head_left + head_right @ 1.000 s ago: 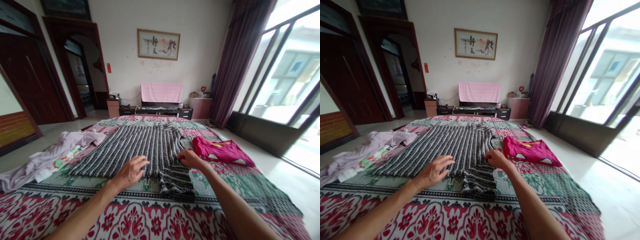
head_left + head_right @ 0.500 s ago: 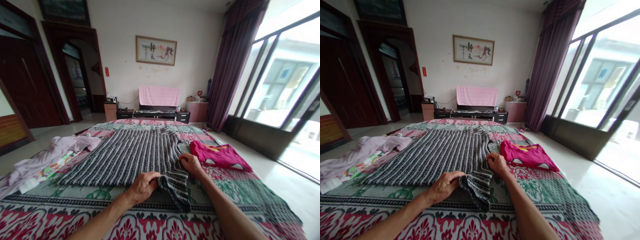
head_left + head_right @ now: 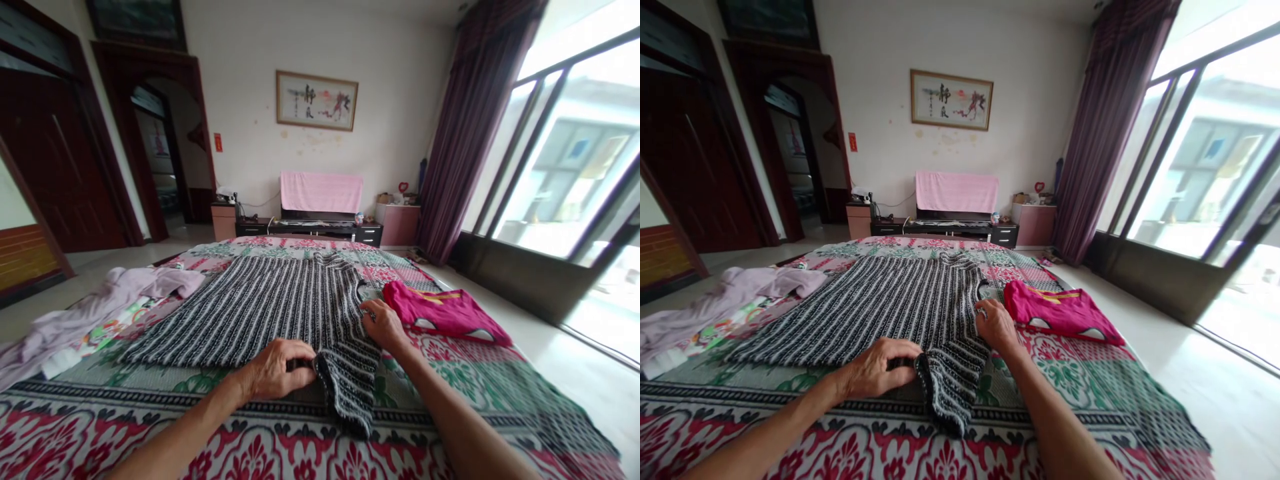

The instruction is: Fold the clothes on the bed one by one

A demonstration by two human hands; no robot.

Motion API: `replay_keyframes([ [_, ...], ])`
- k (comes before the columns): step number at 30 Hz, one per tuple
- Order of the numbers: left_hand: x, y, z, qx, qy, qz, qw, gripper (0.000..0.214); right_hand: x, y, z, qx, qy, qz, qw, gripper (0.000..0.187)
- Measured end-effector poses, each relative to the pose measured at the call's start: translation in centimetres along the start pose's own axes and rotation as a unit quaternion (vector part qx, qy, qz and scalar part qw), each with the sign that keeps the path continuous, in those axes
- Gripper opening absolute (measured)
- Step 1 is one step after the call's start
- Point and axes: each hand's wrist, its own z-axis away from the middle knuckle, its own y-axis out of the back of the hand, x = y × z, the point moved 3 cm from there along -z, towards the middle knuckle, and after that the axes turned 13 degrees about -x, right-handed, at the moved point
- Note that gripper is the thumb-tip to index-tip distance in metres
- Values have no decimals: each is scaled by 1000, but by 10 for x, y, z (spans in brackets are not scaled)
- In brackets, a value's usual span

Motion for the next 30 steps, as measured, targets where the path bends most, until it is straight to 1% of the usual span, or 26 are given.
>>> replay_keyframes([
  [2, -9, 10, 3, 21, 24, -16, 999, 23, 3, -3, -1, -13, -47, 34, 998, 30],
  [4, -27, 22, 9, 60, 68, -64, 994, 28, 8, -7, -4, -46, -77, 50, 995, 30],
  [5, -38, 29, 14, 88, 100, -100, 986, 30, 9, -9, -6, -63, -87, 54, 993, 30],
  [6, -51, 36, 19, 116, 140, -142, 973, 33, 11, -11, -9, -77, -98, 57, 991, 29],
  [8, -77, 46, 32, 152, 223, -225, 936, 38, 13, -12, -18, -89, -123, 64, 986, 30],
  [11, -108, 50, 50, 154, 328, -302, 882, 45, 13, -11, -33, -91, -169, 62, 980, 33],
  [13, -119, 47, 58, 144, 382, -315, 857, 48, 15, -12, -44, -91, -202, 65, 973, 33],
  [14, -123, 44, 60, 137, 401, -312, 851, 49, 16, -13, -48, -92, -214, 69, 970, 34],
  [17, -127, 37, 60, 114, 427, -300, 846, 52, 20, -19, -56, -92, -233, 76, 965, 36],
  [20, -129, 35, 58, 107, 429, -303, 844, 51, 21, -22, -57, -85, -223, 66, 969, 31],
  [24, -132, 36, 59, 112, 420, -302, 848, 51, 19, -16, -53, -68, -214, 84, 971, 32],
  [27, -134, 35, 60, 119, 416, -300, 850, 48, 20, -10, -51, -62, -233, 79, 967, 34],
  [30, -134, 34, 60, 123, 411, -301, 851, 47, 25, -9, -50, -70, -248, 70, 964, 32],
])
